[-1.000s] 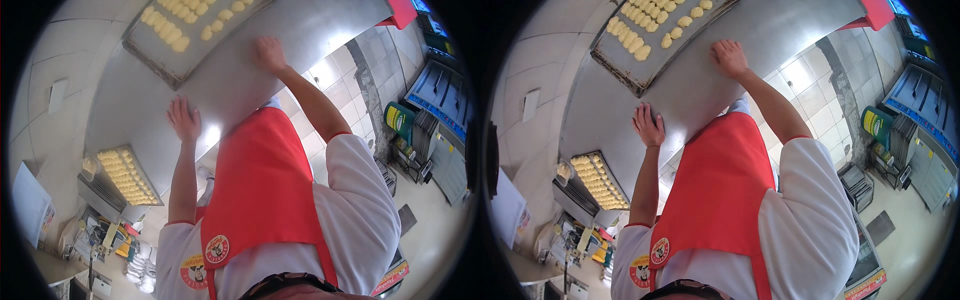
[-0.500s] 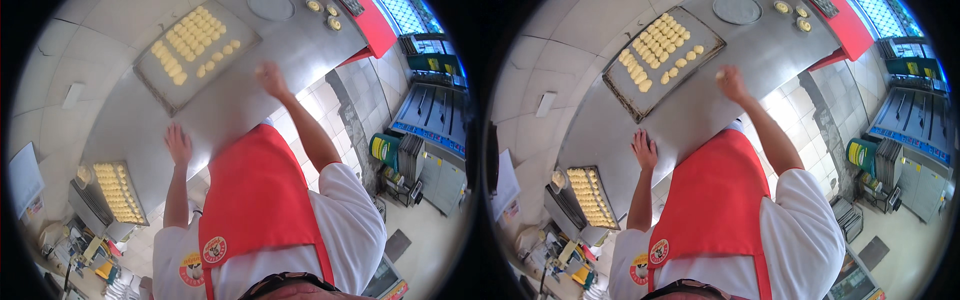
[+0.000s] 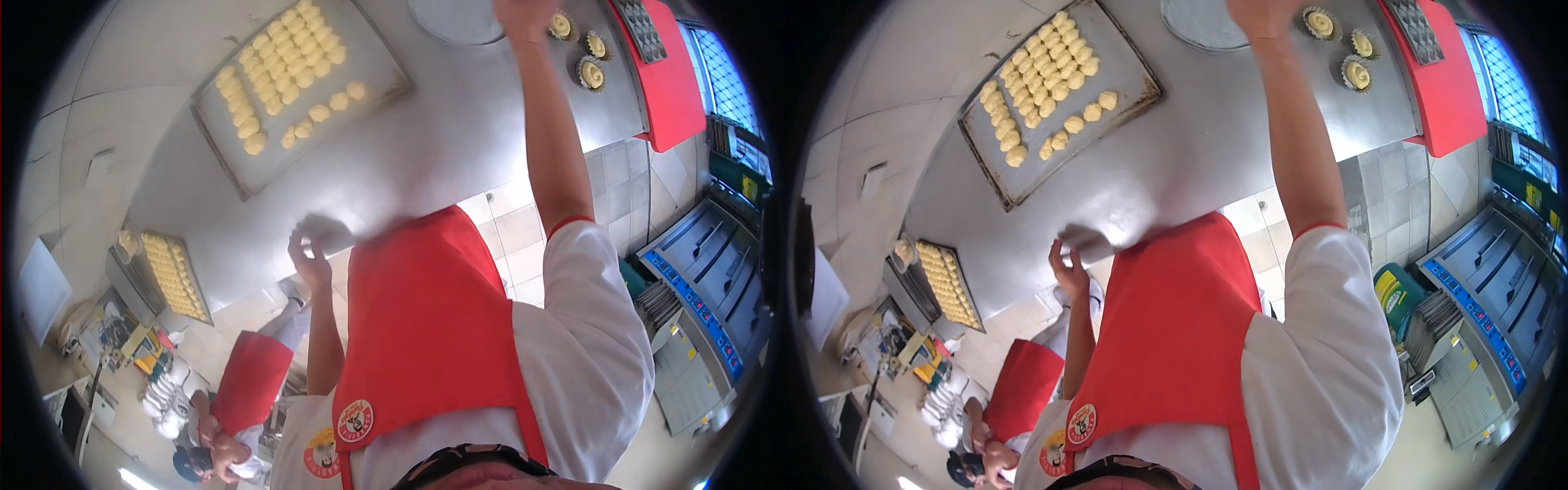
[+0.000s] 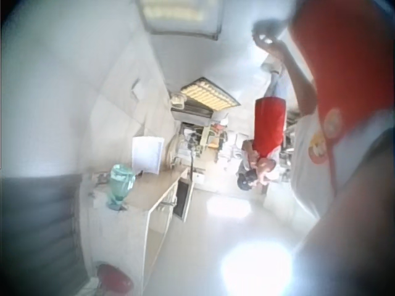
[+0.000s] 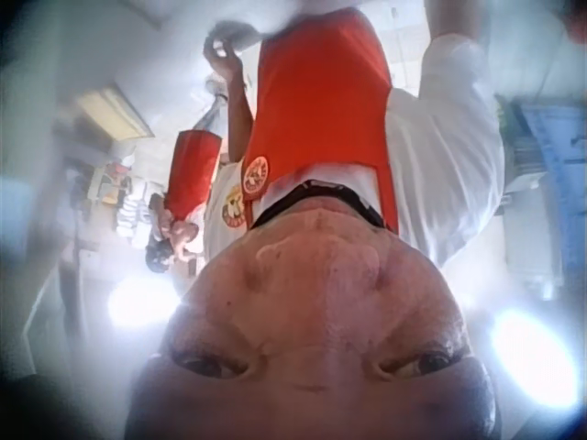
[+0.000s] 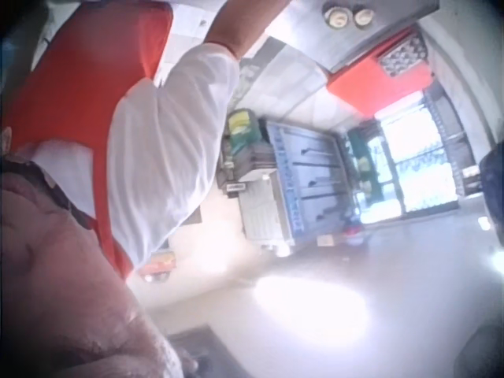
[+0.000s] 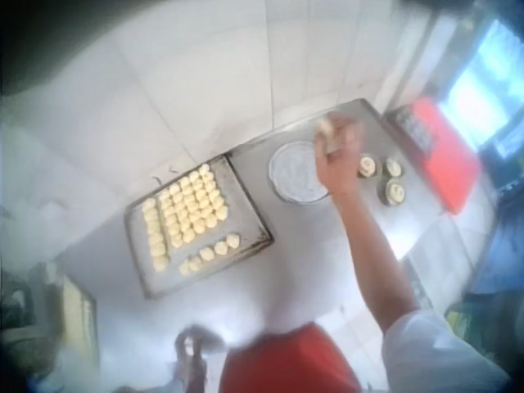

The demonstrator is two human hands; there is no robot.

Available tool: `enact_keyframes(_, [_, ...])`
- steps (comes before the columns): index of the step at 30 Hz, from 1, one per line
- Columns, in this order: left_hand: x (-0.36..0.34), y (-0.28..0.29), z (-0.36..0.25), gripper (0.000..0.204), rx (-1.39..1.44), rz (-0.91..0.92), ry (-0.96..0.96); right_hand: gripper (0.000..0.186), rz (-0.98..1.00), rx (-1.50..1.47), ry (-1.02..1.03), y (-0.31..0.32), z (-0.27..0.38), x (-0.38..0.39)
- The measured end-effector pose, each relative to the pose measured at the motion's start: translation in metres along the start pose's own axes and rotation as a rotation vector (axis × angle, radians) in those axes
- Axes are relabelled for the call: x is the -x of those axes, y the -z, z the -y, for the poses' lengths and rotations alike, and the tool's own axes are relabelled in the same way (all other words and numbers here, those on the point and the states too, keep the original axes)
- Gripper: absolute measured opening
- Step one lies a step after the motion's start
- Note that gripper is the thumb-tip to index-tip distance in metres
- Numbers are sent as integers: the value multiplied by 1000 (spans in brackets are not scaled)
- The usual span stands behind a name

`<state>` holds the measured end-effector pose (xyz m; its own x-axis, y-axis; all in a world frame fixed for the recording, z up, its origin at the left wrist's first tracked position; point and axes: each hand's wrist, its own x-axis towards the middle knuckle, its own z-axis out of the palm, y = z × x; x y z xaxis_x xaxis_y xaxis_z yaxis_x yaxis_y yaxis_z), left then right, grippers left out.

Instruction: The person collects paper liners from a container, greases them with a brush, and then rolls pieces of dough into long strips before coiling them and placing them into the prepared liners.

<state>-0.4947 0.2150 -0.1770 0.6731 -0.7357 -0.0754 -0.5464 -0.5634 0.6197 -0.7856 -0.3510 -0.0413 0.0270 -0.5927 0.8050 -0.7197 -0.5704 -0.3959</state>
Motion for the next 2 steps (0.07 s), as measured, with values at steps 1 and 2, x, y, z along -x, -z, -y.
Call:
enact_keyframes(1, [0,-12,-14,46,-43,-1,-52,43,159,55,31,-29,-47,32])
enact_keyframes(2, [8,-21,-36,47,-15,17,-29,43,177,33,41,-34,-50,30])
